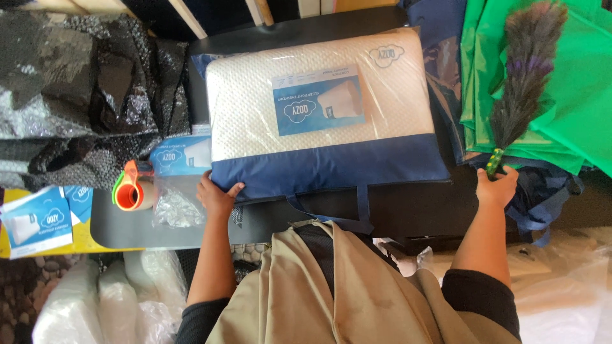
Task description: The person places a pillow into a blue bag, inserts flyers, uses a duster on the bag, and then wraps the bag in black bubble wrap by hand.
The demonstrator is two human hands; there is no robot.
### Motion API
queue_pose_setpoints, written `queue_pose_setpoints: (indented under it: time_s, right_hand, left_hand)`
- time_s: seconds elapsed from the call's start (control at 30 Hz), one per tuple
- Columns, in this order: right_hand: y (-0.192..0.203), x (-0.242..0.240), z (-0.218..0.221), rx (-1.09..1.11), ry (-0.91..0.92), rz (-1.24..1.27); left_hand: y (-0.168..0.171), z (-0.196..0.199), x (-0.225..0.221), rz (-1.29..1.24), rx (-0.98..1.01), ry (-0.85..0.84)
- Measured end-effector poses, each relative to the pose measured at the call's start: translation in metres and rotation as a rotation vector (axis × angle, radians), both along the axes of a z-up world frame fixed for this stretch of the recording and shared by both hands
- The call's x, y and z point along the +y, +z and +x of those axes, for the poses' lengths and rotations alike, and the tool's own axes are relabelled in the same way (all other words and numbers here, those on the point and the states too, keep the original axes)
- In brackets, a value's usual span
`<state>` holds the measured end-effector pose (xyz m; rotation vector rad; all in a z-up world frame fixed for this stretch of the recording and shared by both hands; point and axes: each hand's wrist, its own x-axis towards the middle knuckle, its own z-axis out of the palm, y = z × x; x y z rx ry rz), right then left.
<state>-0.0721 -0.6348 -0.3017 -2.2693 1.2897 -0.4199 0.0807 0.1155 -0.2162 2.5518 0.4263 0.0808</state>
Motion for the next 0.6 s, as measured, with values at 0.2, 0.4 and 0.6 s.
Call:
queue_pose_setpoints:
  time_s: [0.2, 0.4, 0.6]
  right_hand:
    - [0.021, 0.018, 0.042, -0.5, -0.052, 0.407]
    - [0.137, 0.106, 0.052, -0.462, 0.428, 0.471]
    - [0.232, 0.203, 0.114, -0.158, 1.097, 0.473]
  left_hand:
    - [-0.03, -0.002, 0.015, 0.08, -0.09, 0.01]
    - [-0.025, -0.005, 0.01, 0.177, -0.16, -0.045]
    - [0.025, 0.003, -0.038, 0.18, -0.385, -0.164]
